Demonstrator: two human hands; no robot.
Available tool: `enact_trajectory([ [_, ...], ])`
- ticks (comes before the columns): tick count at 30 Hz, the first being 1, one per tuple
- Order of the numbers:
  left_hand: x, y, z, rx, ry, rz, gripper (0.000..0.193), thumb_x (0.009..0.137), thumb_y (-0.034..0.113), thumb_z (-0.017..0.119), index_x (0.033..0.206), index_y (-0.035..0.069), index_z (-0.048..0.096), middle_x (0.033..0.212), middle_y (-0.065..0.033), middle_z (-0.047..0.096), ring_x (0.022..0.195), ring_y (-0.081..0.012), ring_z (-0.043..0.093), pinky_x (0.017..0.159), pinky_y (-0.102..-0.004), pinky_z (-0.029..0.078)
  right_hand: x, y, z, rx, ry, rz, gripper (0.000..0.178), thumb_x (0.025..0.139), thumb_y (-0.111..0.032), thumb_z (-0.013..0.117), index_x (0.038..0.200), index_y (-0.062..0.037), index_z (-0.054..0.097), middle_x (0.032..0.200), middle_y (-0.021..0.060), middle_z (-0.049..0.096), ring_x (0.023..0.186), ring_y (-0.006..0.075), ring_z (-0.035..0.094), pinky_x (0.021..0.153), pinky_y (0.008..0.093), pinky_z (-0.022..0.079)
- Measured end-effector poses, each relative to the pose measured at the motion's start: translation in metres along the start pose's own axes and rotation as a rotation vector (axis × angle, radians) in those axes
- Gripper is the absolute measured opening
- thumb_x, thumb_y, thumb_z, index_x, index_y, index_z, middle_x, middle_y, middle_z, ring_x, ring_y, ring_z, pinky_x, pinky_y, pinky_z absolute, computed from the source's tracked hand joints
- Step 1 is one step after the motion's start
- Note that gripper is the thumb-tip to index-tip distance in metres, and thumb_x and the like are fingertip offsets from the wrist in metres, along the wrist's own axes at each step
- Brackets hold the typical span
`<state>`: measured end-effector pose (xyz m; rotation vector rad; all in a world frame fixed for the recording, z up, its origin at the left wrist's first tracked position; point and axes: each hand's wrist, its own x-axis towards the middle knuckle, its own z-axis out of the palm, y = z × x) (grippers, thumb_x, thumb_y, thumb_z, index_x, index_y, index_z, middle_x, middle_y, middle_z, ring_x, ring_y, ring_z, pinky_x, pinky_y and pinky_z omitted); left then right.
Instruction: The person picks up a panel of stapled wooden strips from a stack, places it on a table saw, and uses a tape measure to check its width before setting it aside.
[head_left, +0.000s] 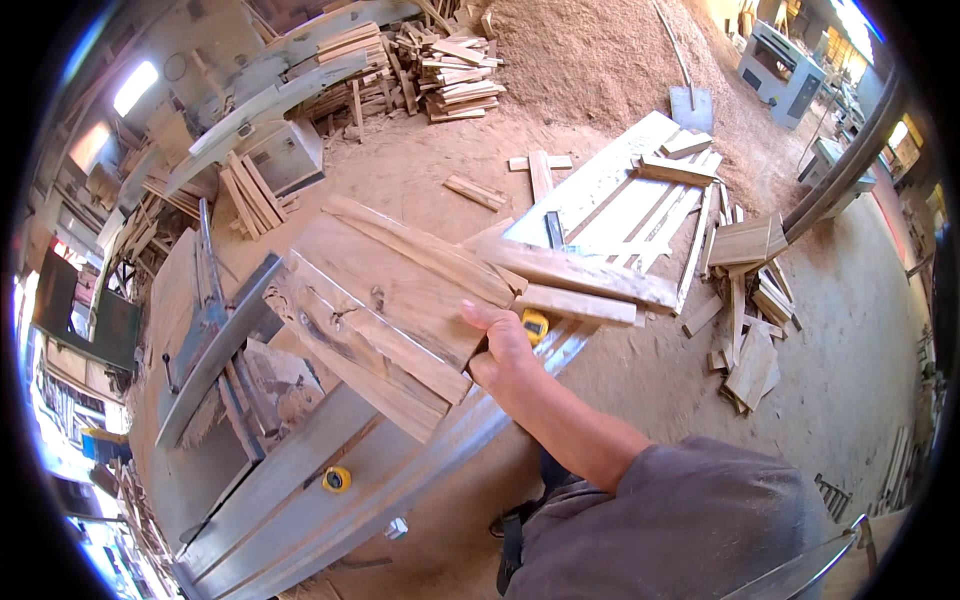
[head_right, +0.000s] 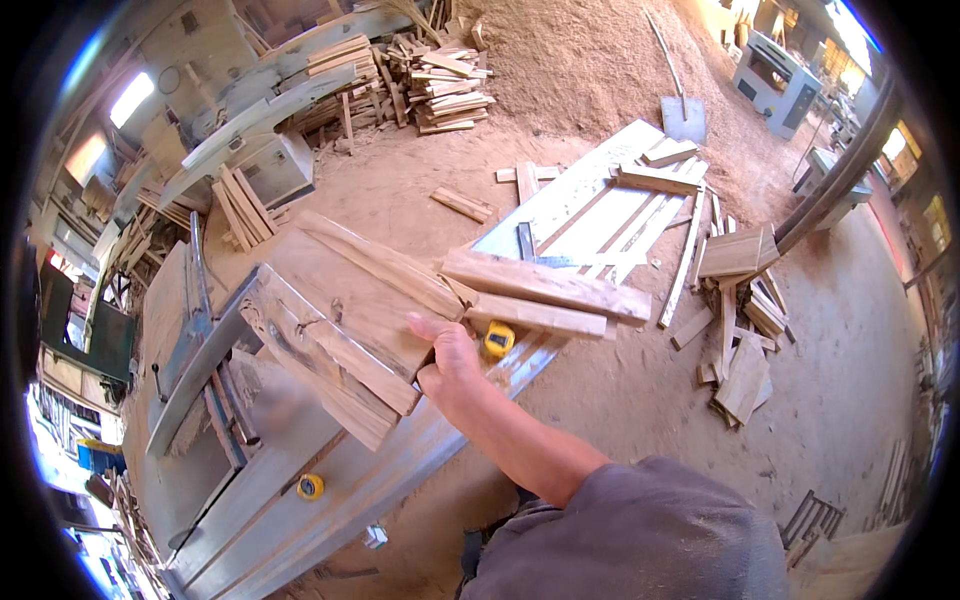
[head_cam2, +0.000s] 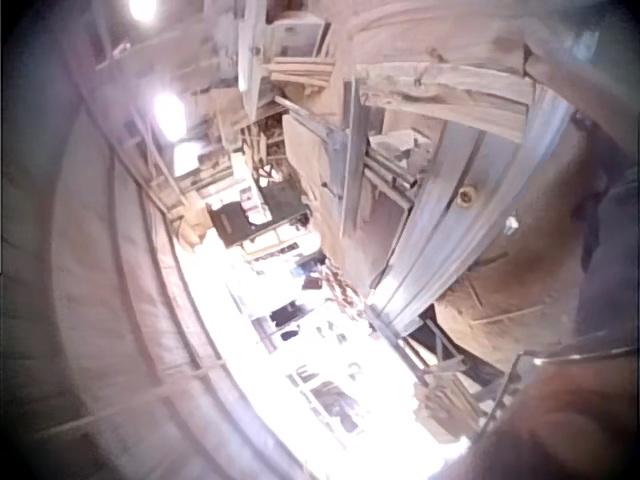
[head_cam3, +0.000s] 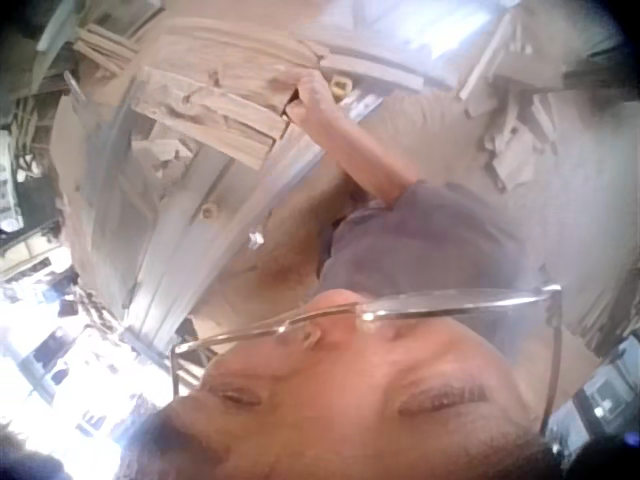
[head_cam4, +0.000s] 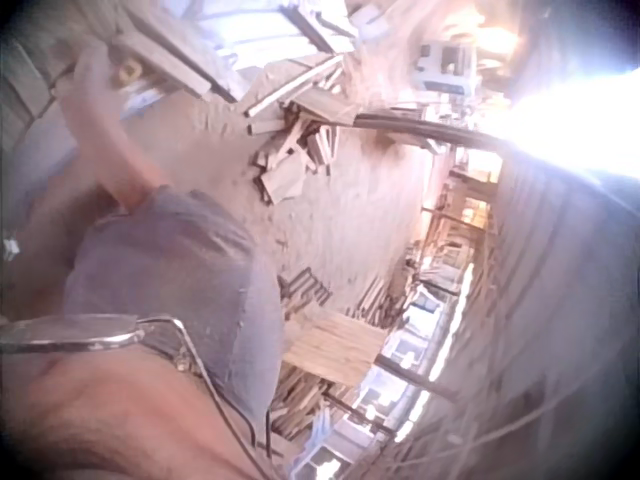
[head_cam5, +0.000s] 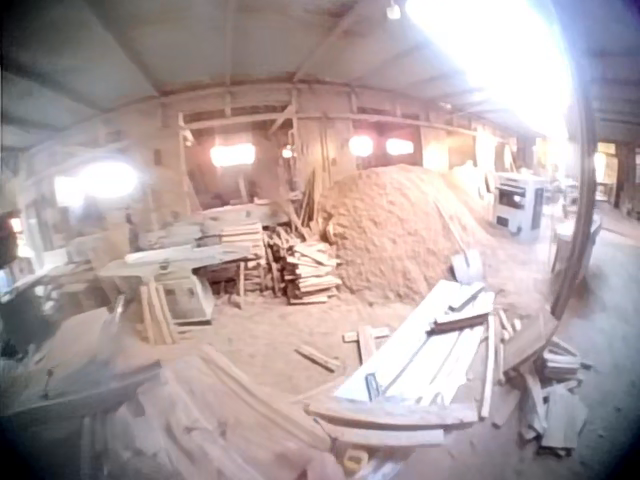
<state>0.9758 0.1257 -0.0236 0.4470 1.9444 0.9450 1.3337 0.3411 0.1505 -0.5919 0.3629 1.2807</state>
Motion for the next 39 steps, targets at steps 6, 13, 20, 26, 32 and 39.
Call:
enact_trajectory([
  [6, -0.006, 0.023, 0.056, -0.008, 0.035, -0.096, 0.070, 0.087, 0.038, 0.069, 0.131, -0.012, 0.051, 0.112, -0.0242, 0.068, 0.097, -0.0383, 0.068, 0.086, -0.0492, 0.058, 0.095, -0.074, 0.067, 0.167, -0.005, -0.133, 0.039, 0.095, -0.006, 0.060, 0.134, -0.0028, 0.053, 0.127, 0.0169, 0.061, 0.120, 0.0351, 0.058, 0.110, 0.0563, 0.045],
  [13, -0.019, 0.034, 0.077, -0.013, 0.036, -0.140, 0.068, 0.088, 0.039, 0.068, 0.130, -0.013, 0.052, 0.113, -0.0245, 0.068, 0.098, -0.0385, 0.068, 0.086, -0.0490, 0.058, 0.291, -0.124, 0.097, 0.112, 0.023, -0.246, 0.023, 0.093, -0.007, 0.054, 0.115, -0.0032, 0.061, 0.110, 0.0095, 0.063, 0.100, 0.0236, 0.061, 0.089, 0.0385, 0.051],
  [20, -0.038, 0.010, 0.044, -0.078, 0.090, -0.179, 0.067, 0.088, 0.040, 0.067, 0.128, -0.013, 0.054, 0.114, -0.0247, 0.067, 0.099, -0.0388, 0.068, 0.087, -0.0488, 0.057, 0.190, -0.011, 0.023, -0.747, -0.100, -0.420, 0.023, 0.086, -0.001, 0.059, 0.105, -0.0019, 0.071, 0.094, 0.0019, 0.068, 0.087, 0.0141, 0.061, 0.080, 0.0245, 0.048],
  [26, -0.056, -0.042, -0.012, -0.205, 0.154, -0.247, 0.066, 0.089, 0.040, 0.066, 0.126, -0.014, 0.055, 0.114, -0.0249, 0.067, 0.100, -0.0390, 0.067, 0.088, -0.0486, 0.057, 0.035, 0.029, -0.090, -1.291, -0.421, -0.293, 0.026, 0.090, -0.003, 0.061, 0.114, 0.0024, 0.070, 0.111, 0.0134, 0.074, 0.105, 0.0179, 0.069, 0.093, 0.0326, 0.053],
  [32, -0.110, -0.167, -0.158, -0.491, 0.419, -0.341, 0.066, 0.090, 0.040, 0.065, 0.124, -0.015, 0.056, 0.115, -0.0251, 0.067, 0.100, -0.0392, 0.067, 0.089, -0.0484, 0.057, -0.045, 0.036, -0.188, -1.696, -0.740, 0.023, 0.025, 0.086, -0.009, 0.062, 0.109, -0.0018, 0.071, 0.100, 0.0143, 0.075, 0.098, 0.0239, 0.071, 0.090, 0.0363, 0.055],
  [39, -0.101, -0.254, -0.369, 0.215, 1.334, -0.607, 0.085, 0.080, 0.049, 0.076, 0.133, -0.012, 0.052, 0.135, -0.0246, 0.055, 0.123, -0.0359, 0.056, 0.100, -0.0516, 0.049, 0.018, 0.023, -0.310, -1.553, -0.379, 0.049, 0.022, 0.097, -0.029, 0.054, 0.095, -0.0090, 0.064, 0.079, 0.0013, 0.059, 0.069, 0.0143, 0.056, 0.063, 0.0293, 0.047],
])
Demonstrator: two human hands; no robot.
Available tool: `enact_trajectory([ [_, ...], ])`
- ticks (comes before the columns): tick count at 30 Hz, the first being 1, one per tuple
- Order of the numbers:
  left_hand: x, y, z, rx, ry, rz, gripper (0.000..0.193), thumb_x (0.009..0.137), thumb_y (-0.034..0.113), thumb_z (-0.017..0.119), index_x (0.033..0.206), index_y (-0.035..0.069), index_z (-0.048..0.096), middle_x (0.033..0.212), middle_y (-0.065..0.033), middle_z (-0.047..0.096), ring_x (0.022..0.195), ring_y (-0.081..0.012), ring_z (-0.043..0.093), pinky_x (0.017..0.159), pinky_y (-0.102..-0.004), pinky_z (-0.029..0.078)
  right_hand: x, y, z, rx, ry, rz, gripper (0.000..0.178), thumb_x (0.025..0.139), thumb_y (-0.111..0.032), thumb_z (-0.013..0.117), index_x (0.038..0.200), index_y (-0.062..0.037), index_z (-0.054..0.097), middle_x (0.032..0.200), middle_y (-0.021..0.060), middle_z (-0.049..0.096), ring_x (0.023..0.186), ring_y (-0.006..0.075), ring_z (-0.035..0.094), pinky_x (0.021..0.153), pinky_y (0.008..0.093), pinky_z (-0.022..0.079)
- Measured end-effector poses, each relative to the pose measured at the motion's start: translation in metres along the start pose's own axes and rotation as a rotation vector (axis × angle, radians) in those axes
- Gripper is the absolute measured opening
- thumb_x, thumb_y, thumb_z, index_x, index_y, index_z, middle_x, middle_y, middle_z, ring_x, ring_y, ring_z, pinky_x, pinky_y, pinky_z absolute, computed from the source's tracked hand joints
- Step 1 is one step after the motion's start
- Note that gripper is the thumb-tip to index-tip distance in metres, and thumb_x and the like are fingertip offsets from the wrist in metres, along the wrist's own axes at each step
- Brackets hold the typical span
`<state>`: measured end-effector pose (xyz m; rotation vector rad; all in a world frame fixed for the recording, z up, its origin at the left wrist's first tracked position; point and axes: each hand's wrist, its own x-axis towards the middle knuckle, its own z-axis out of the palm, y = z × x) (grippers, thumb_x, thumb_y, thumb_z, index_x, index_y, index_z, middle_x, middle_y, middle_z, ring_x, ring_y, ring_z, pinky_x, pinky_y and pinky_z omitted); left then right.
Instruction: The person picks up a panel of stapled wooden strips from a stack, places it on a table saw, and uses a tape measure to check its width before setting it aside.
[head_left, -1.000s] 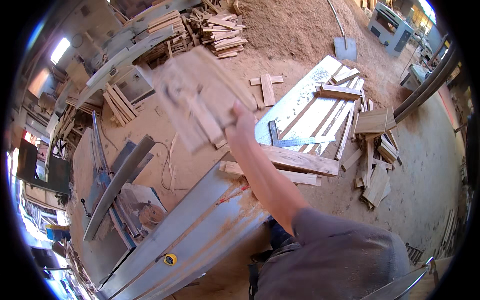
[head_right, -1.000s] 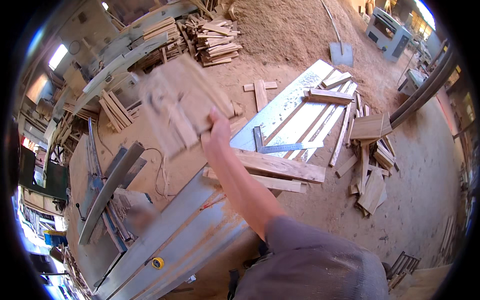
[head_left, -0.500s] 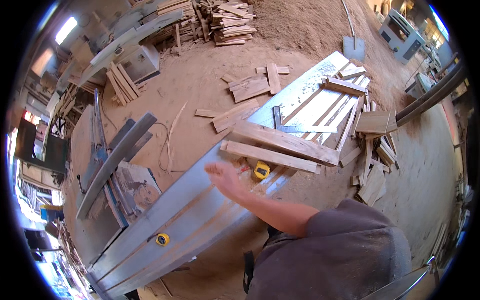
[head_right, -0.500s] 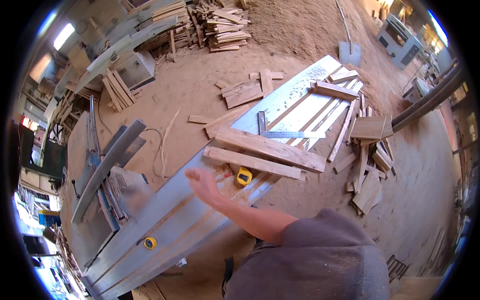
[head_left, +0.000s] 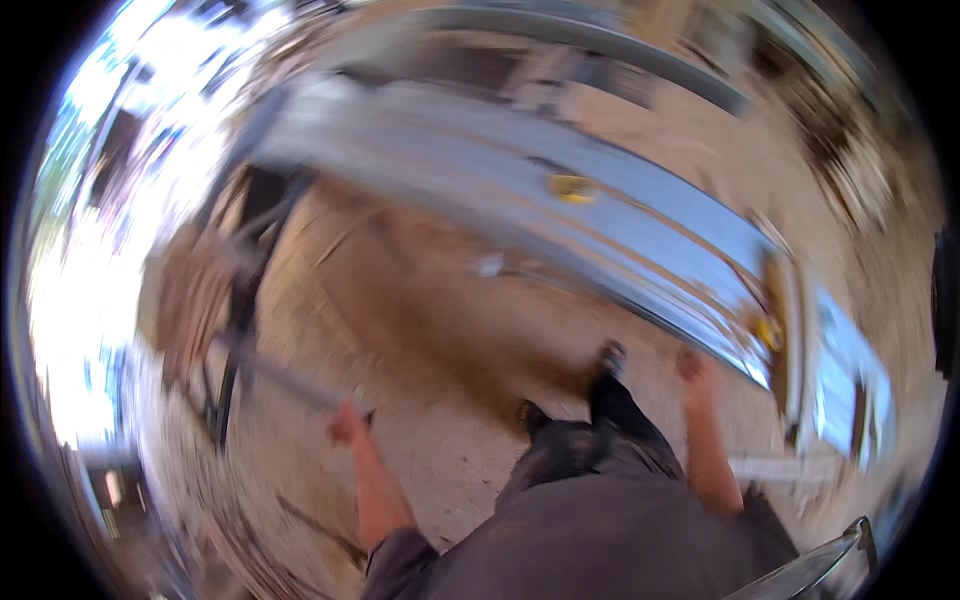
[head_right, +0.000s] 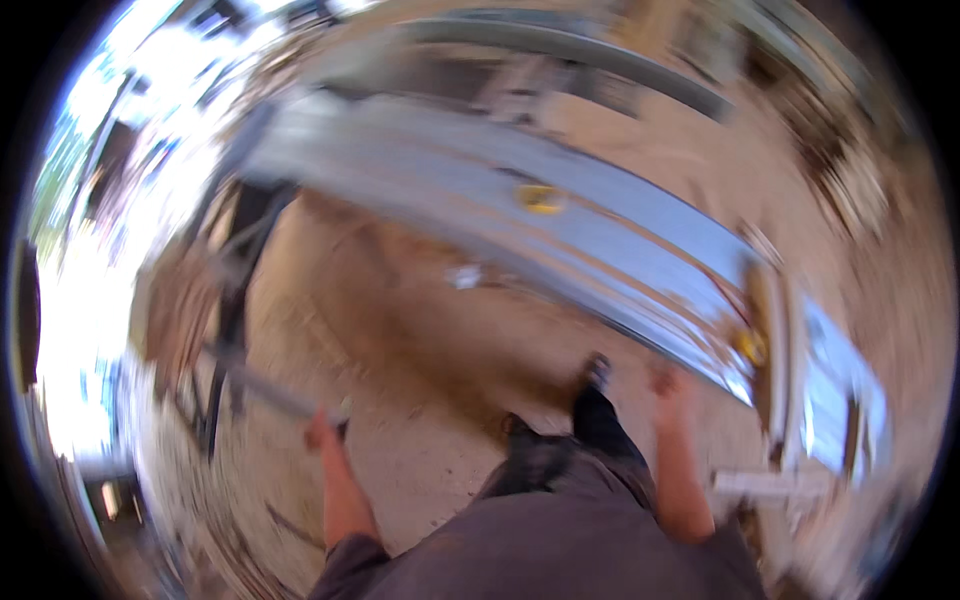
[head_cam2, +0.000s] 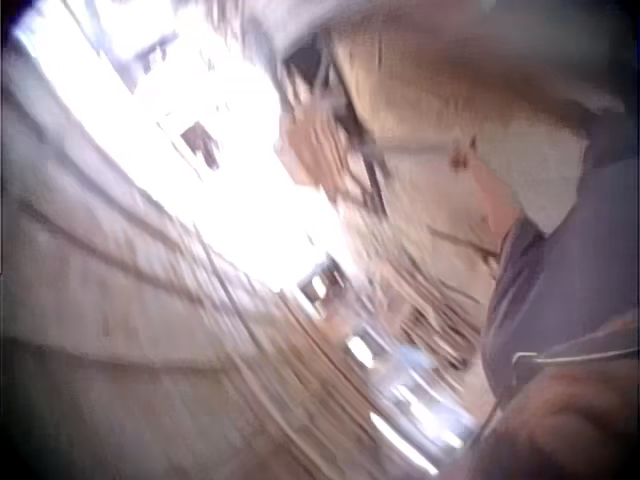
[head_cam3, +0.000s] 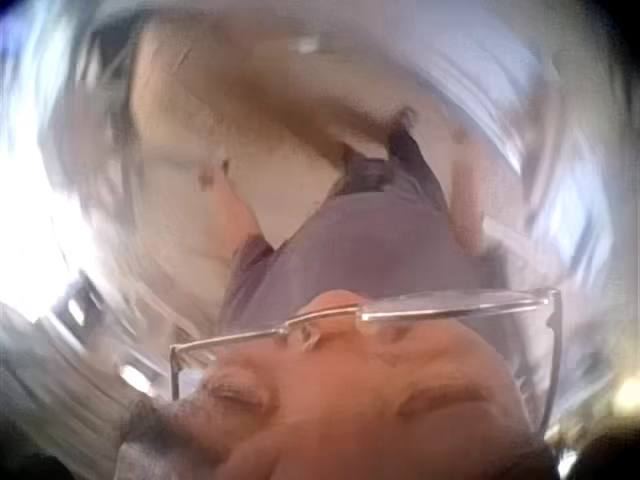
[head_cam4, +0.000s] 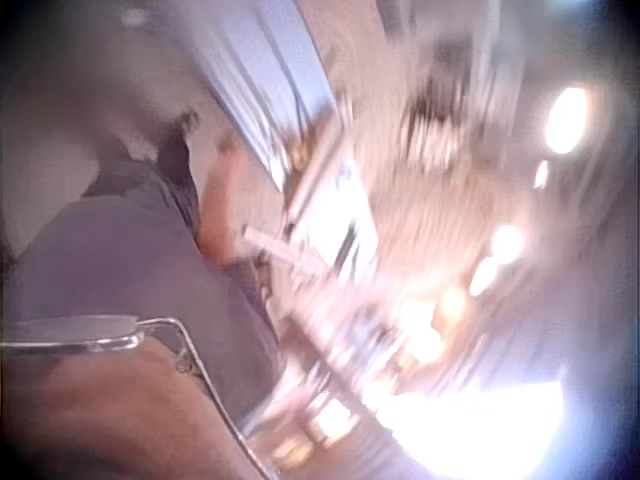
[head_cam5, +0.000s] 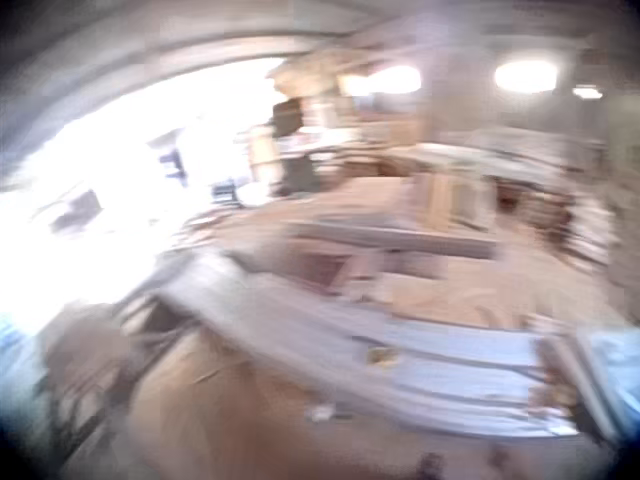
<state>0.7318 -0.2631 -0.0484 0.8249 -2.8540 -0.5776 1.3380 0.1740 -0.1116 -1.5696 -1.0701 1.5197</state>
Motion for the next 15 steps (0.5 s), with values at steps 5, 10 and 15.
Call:
enact_trajectory([
  [5, -0.027, 0.043, -0.035, 0.063, -0.216, -0.117, 0.114, 0.074, 0.052, 0.078, 0.160, 0.004, 0.021, 0.149, -0.0316, 0.044, 0.137, -0.0455, 0.044, 0.112, -0.0542, 0.039, 0.058, -0.050, -0.013, 0.586, 0.563, 0.274, 0.042, 0.087, -0.045, 0.061, 0.110, -0.0103, 0.063, 0.107, 0.0095, 0.064, 0.087, 0.0266, 0.061, 0.067, 0.0427, 0.051],
  [10, -0.035, 0.019, -0.047, -0.194, -0.290, -0.064, 0.114, 0.074, 0.047, 0.073, 0.162, 0.007, 0.012, 0.149, -0.0321, 0.043, 0.134, -0.0426, 0.050, 0.112, -0.0497, 0.041, 0.068, -0.095, 0.023, -0.104, 0.581, 0.405, 0.050, 0.087, -0.041, 0.063, 0.124, -0.0083, 0.061, 0.120, 0.0092, 0.066, 0.100, 0.0293, 0.065, 0.078, 0.0479, 0.054],
  [15, -0.062, 0.046, -0.062, -0.163, -0.333, -0.098, 0.112, 0.078, 0.050, 0.069, 0.163, 0.010, 0.008, 0.147, -0.0333, 0.043, 0.131, -0.0459, 0.051, 0.108, -0.0520, 0.044, 0.059, -0.098, 0.038, -0.348, 0.521, 0.241, 0.049, 0.088, -0.040, 0.063, 0.125, -0.0079, 0.060, 0.119, 0.0097, 0.066, 0.099, 0.0291, 0.065, 0.078, 0.0468, 0.054],
])
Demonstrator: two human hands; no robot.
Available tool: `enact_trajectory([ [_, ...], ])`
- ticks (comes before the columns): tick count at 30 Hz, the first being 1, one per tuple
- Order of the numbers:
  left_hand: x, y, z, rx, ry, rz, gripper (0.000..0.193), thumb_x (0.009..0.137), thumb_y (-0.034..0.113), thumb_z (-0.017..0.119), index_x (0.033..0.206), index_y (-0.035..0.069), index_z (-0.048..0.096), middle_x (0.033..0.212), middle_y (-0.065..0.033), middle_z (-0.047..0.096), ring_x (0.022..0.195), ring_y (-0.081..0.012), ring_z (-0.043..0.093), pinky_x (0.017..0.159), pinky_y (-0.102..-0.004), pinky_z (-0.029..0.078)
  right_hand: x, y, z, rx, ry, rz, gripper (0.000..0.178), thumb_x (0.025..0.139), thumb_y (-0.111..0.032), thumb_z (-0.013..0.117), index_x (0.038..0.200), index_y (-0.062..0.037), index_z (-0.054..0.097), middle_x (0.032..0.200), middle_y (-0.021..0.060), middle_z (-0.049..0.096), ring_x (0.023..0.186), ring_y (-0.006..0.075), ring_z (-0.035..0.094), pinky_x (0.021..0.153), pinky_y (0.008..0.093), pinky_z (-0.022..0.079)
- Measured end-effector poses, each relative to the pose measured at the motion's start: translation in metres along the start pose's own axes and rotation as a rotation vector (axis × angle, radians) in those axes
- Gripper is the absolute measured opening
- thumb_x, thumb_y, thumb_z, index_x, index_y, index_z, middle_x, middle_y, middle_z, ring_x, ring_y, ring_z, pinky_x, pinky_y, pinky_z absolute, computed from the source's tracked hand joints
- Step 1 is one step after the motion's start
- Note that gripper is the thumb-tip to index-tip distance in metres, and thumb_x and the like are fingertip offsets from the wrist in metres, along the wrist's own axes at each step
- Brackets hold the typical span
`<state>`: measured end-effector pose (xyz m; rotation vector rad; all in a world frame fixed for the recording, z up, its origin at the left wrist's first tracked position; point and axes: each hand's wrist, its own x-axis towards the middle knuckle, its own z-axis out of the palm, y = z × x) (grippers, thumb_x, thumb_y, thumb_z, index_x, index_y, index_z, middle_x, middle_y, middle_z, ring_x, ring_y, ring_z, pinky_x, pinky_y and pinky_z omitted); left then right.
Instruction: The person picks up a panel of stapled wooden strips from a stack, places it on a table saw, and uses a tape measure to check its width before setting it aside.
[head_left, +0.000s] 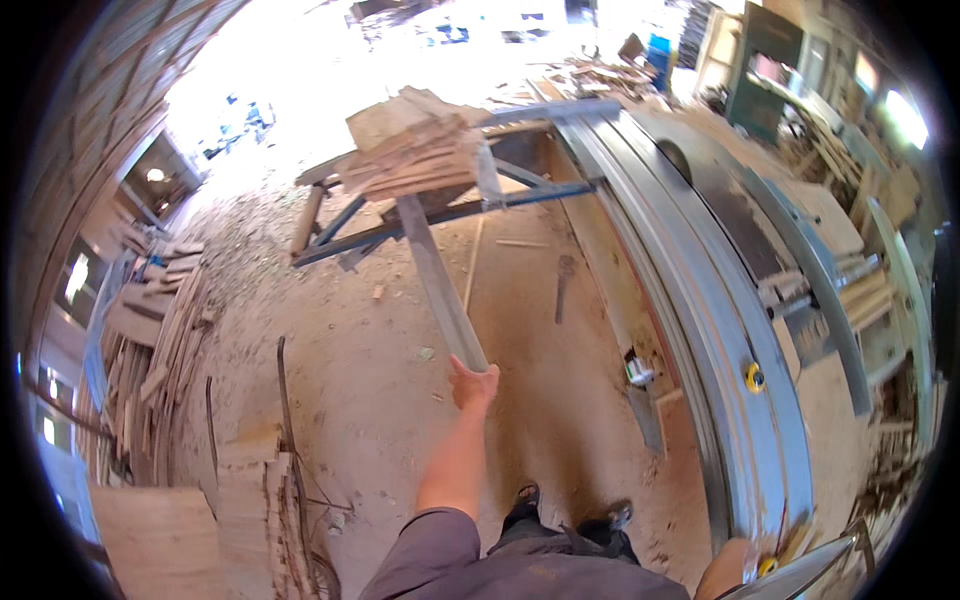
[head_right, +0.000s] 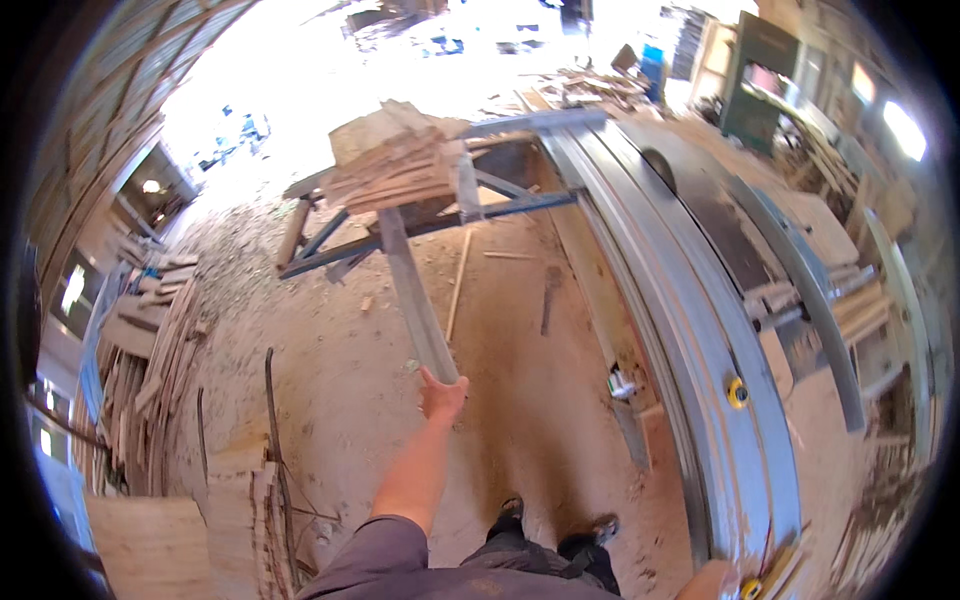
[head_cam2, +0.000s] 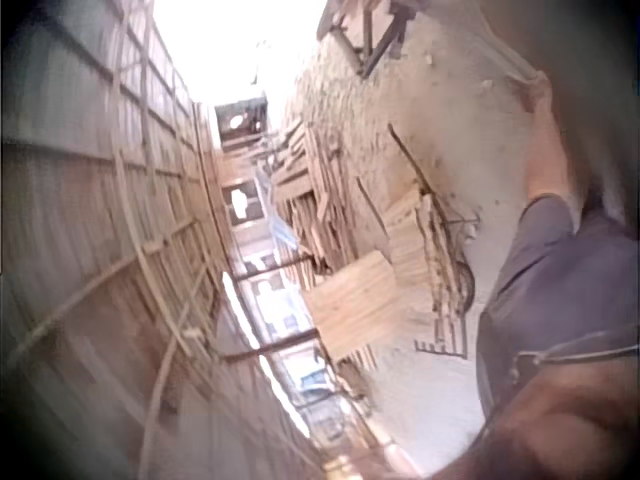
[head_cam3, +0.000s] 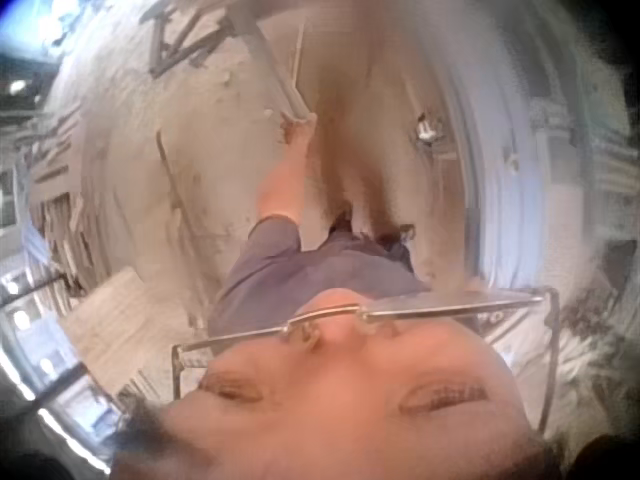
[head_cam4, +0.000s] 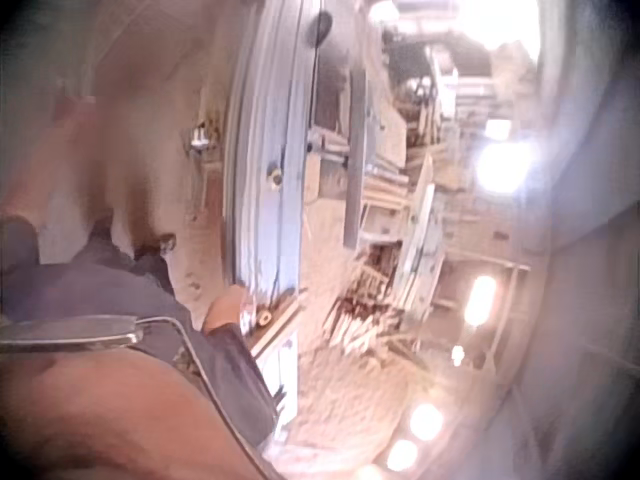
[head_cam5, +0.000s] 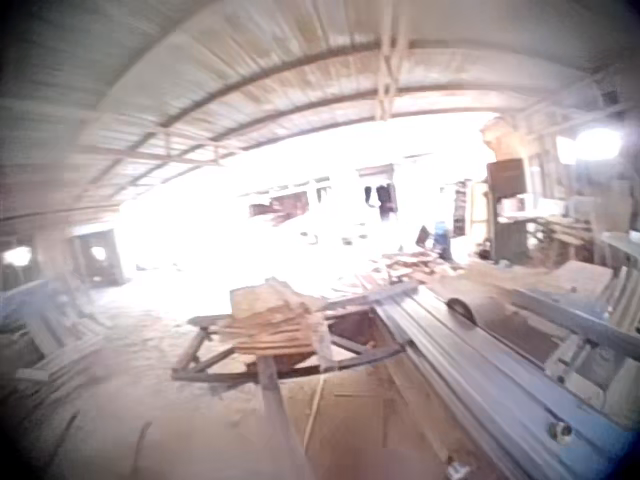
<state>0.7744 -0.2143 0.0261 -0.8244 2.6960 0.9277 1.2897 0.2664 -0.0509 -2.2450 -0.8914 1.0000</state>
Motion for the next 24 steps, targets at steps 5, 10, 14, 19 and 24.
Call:
enact_trajectory([
  [5, -0.020, -0.031, -0.008, -0.094, 0.032, 0.063, 0.106, 0.084, 0.045, 0.068, 0.163, 0.008, 0.008, 0.151, -0.0346, 0.039, 0.133, -0.0480, 0.049, 0.113, -0.0504, 0.039, -0.023, -0.002, 0.016, -0.074, -0.101, -0.117, 0.049, 0.089, -0.039, 0.064, 0.126, -0.0075, 0.059, 0.118, 0.0102, 0.067, 0.098, 0.0289, 0.065, 0.078, 0.0458, 0.055],
  [10, -0.016, -0.140, 0.047, -0.413, 0.007, 0.222, 0.105, 0.085, 0.044, 0.068, 0.160, -0.003, 0.012, 0.158, -0.0352, 0.030, 0.144, -0.0439, 0.039, 0.119, -0.0449, 0.033, -0.027, -0.004, 0.027, -0.110, -0.232, -0.232, 0.049, 0.089, -0.037, 0.064, 0.127, -0.0070, 0.059, 0.117, 0.0108, 0.067, 0.097, 0.0287, 0.066, 0.078, 0.0448, 0.055],
  [14, -0.078, -0.265, 0.059, -0.292, -0.140, -0.063, 0.101, 0.078, 0.045, 0.074, 0.158, 0.002, 0.029, 0.148, -0.0281, 0.051, 0.138, -0.0418, 0.048, 0.116, -0.0432, 0.038, -0.041, -0.007, 0.036, -0.092, -0.358, -0.325, 0.049, 0.090, -0.036, 0.064, 0.128, -0.0067, 0.058, 0.116, 0.0112, 0.067, 0.097, 0.0285, 0.066, 0.077, 0.0440, 0.055],
  [19, -0.245, -0.524, 0.088, -0.152, -0.139, -0.451, 0.069, 0.079, 0.031, 0.070, 0.138, -0.001, 0.055, 0.136, -0.0260, 0.061, 0.129, -0.0398, 0.058, 0.109, -0.0443, 0.046, -0.081, -0.003, 0.061, -0.127, -0.600, -0.510, 0.049, 0.091, -0.035, 0.064, 0.129, -0.0063, 0.057, 0.115, 0.0117, 0.067, 0.096, 0.0283, 0.067, 0.077, 0.0430, 0.056],
  [24, -0.431, -0.661, 0.088, 0.060, -0.193, -0.688, 0.050, 0.078, 0.022, 0.062, 0.120, -0.005, 0.068, 0.124, -0.0295, 0.066, 0.116, -0.0439, 0.064, 0.100, -0.0458, 0.052, -0.116, 0.022, 0.077, -0.287, -0.883, -0.605, 0.049, 0.091, -0.034, 0.065, 0.130, -0.0058, 0.057, 0.114, 0.0123, 0.068, 0.095, 0.0280, 0.067, 0.077, 0.0420, 0.056],
])
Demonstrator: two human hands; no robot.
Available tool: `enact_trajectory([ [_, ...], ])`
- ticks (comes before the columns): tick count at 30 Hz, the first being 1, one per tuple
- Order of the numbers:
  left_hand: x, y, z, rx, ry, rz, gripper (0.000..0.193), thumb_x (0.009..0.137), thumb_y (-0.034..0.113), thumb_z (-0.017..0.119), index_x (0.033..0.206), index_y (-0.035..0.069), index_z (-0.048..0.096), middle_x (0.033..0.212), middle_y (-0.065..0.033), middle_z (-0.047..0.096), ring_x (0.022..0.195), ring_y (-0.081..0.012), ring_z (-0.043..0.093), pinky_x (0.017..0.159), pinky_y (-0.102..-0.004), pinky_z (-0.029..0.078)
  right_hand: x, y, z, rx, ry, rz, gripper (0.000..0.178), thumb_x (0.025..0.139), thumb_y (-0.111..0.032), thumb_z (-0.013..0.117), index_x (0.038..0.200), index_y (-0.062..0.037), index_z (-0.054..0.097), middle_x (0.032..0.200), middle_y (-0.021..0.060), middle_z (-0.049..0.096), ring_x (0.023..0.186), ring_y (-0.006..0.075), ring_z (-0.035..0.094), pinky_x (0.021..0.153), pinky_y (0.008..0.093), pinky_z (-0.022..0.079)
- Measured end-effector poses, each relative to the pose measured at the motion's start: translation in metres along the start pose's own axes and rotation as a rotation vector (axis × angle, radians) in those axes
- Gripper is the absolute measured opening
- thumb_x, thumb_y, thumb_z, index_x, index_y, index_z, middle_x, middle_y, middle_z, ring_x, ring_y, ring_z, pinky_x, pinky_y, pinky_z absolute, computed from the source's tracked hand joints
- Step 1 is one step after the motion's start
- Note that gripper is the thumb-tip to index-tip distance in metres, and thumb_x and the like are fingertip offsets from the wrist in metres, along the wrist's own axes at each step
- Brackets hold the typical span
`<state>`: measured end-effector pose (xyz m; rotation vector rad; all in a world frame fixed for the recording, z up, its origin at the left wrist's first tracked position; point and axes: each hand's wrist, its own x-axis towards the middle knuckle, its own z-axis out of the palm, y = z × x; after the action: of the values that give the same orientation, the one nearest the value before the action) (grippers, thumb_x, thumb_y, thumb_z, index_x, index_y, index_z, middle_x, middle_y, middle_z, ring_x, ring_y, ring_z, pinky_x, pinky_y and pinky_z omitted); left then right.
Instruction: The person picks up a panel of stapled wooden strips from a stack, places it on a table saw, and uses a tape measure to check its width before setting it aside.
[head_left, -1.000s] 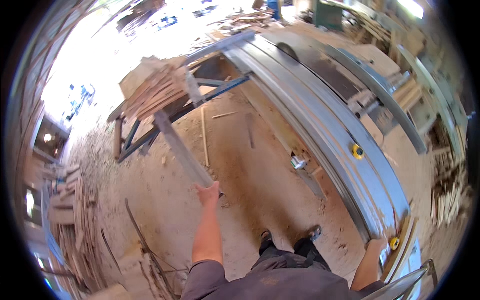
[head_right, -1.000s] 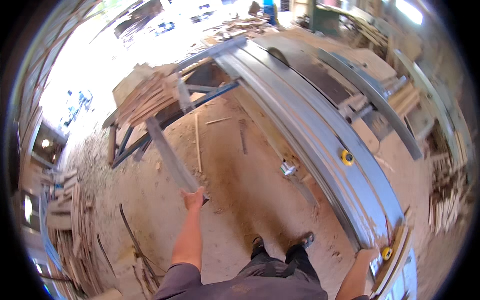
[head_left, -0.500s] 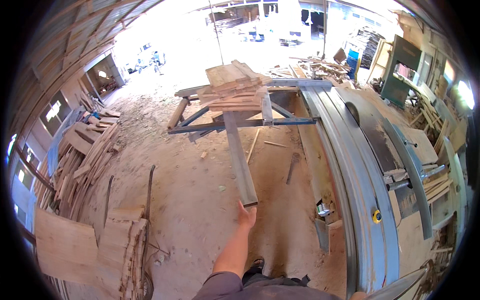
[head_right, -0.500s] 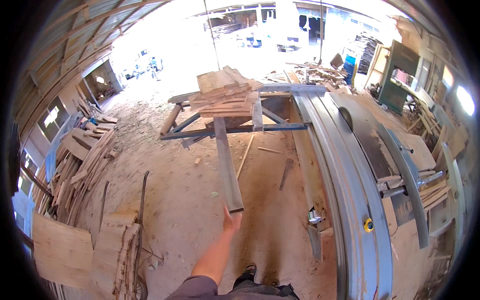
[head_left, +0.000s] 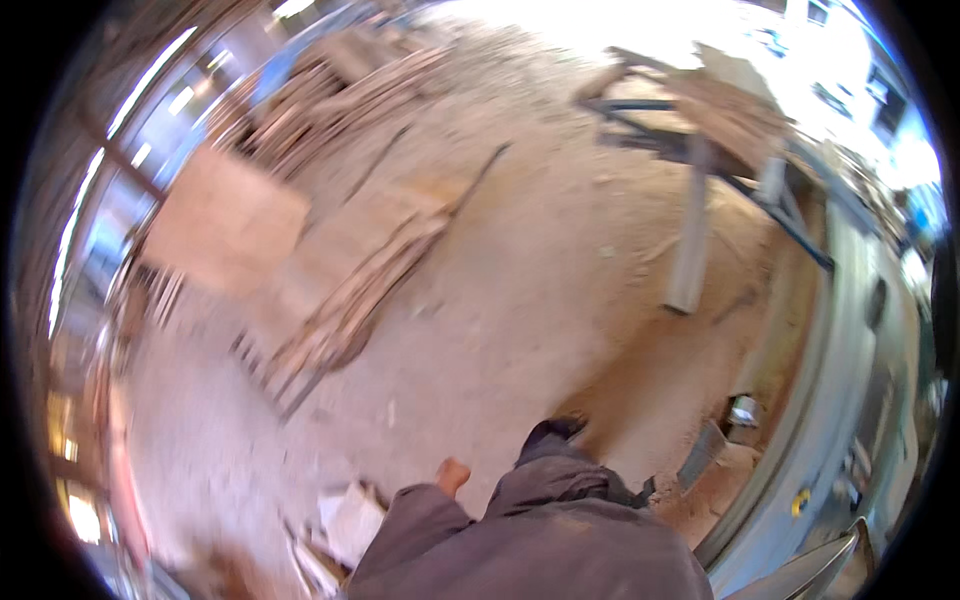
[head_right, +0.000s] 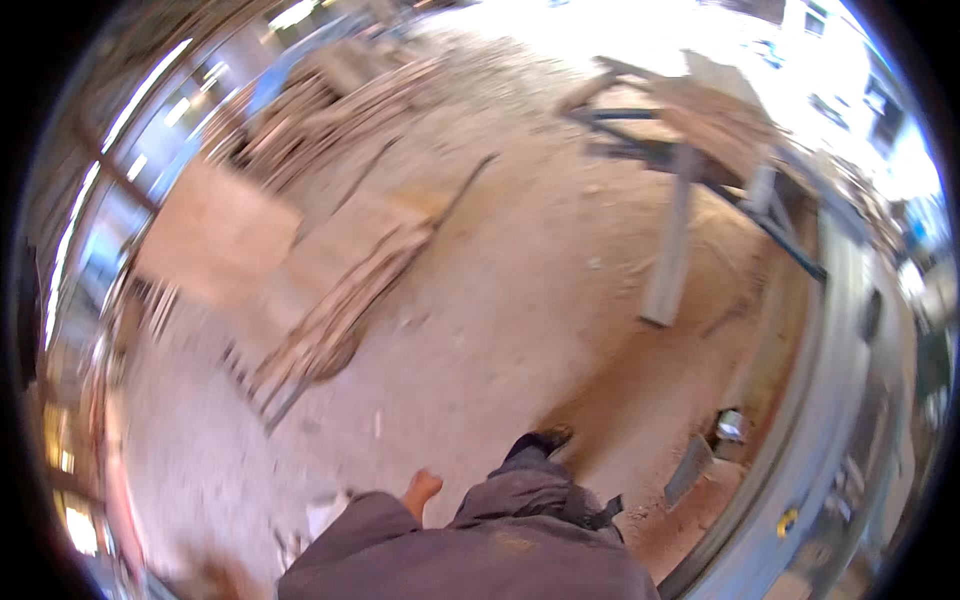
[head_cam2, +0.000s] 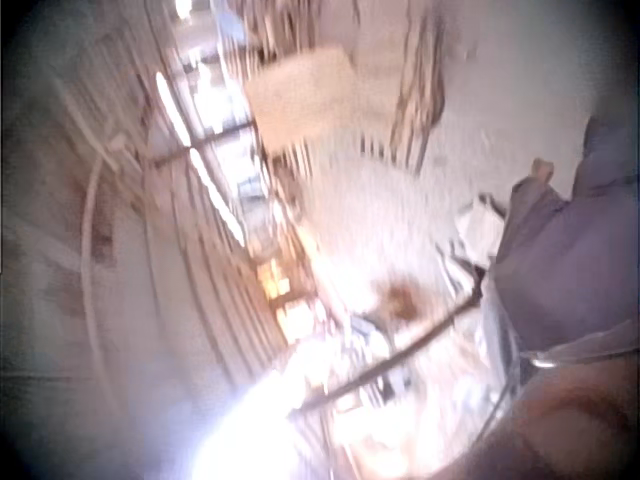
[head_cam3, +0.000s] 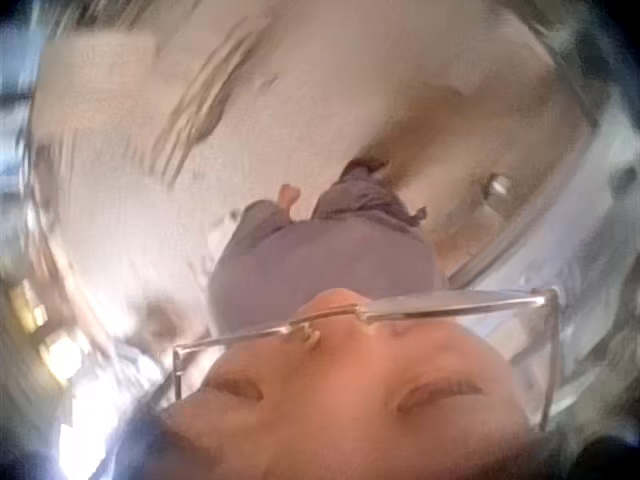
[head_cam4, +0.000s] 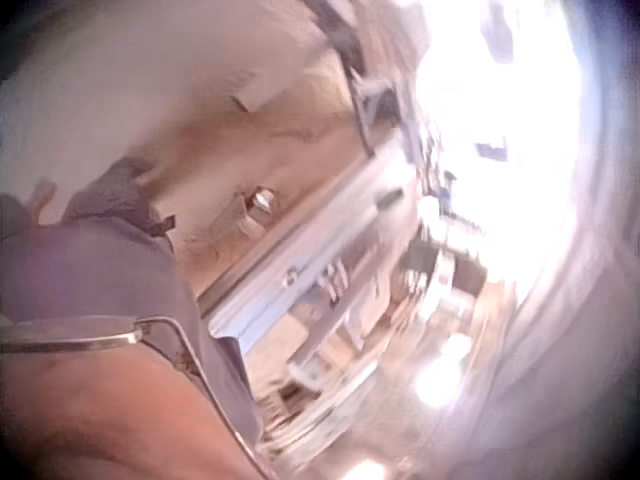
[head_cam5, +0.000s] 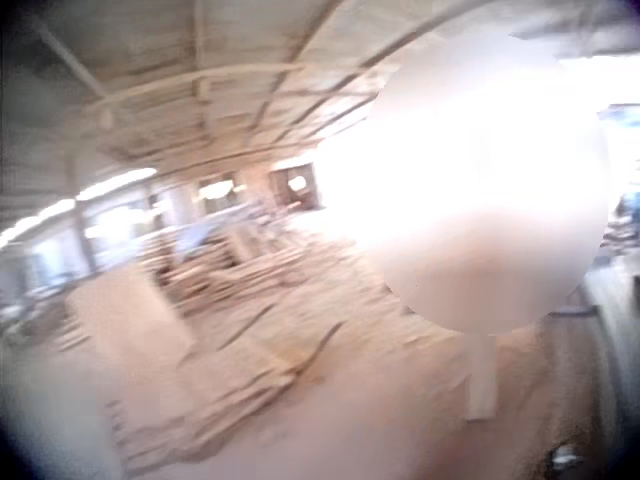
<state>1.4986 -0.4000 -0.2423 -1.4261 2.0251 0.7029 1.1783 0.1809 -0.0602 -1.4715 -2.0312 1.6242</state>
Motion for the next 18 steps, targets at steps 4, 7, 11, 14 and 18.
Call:
enact_trajectory([
  [4, -0.077, -0.009, 0.013, -0.454, 0.079, -0.162, 0.062, 0.079, 0.024, 0.065, 0.134, -0.006, 0.059, 0.132, -0.0313, 0.061, 0.125, -0.0466, 0.058, 0.107, -0.0462, 0.047, -0.013, -0.007, 0.035, -0.093, -0.199, -0.057, 0.049, 0.092, -0.033, 0.065, 0.131, -0.0055, 0.056, 0.113, 0.0127, 0.068, 0.094, 0.0279, 0.068, 0.077, 0.0412, 0.056],
  [7, -0.100, -0.040, 0.029, -0.564, 0.082, -0.133, 0.072, 0.079, 0.027, 0.069, 0.141, -0.006, 0.053, 0.139, -0.0325, 0.055, 0.134, -0.0443, 0.052, 0.112, -0.0452, 0.043, -0.033, 0.006, 0.064, -0.210, -0.353, 0.001, 0.049, 0.092, -0.032, 0.065, 0.132, -0.0052, 0.056, 0.112, 0.0130, 0.068, 0.094, 0.0277, 0.068, 0.077, 0.0406, 0.057],
  [11, -0.071, -0.025, 0.018, -0.635, 0.019, -0.135, 0.077, 0.079, 0.028, 0.068, 0.145, -0.006, 0.048, 0.145, -0.0332, 0.050, 0.138, -0.0439, 0.047, 0.115, -0.0436, 0.039, -0.050, 0.021, 0.096, -0.353, -0.491, 0.080, 0.049, 0.093, -0.031, 0.066, 0.133, -0.0049, 0.055, 0.112, 0.0134, 0.068, 0.093, 0.0275, 0.068, 0.077, 0.0398, 0.057],
  [14, -0.016, -0.022, -0.003, -0.570, -0.064, -0.124, 0.075, 0.080, 0.029, 0.066, 0.145, -0.006, 0.049, 0.147, -0.0318, 0.049, 0.139, -0.0438, 0.046, 0.115, -0.0441, 0.040, -0.066, 0.027, 0.120, -0.462, -0.576, 0.123, 0.049, 0.093, -0.030, 0.066, 0.133, -0.0046, 0.055, 0.111, 0.0137, 0.068, 0.093, 0.0274, 0.068, 0.077, 0.0392, 0.057],
  [18, 0.039, -0.008, -0.056, -0.656, 0.008, -0.108, 0.075, 0.080, 0.030, 0.066, 0.145, -0.003, 0.050, 0.145, -0.0317, 0.052, 0.137, -0.0423, 0.050, 0.113, -0.0443, 0.041, -0.096, 0.026, 0.172, -0.593, -0.697, 0.132, 0.049, 0.094, -0.029, 0.066, 0.134, -0.0043, 0.054, 0.110, 0.0142, 0.068, 0.092, 0.0272, 0.069, 0.077, 0.0384, 0.057],
])
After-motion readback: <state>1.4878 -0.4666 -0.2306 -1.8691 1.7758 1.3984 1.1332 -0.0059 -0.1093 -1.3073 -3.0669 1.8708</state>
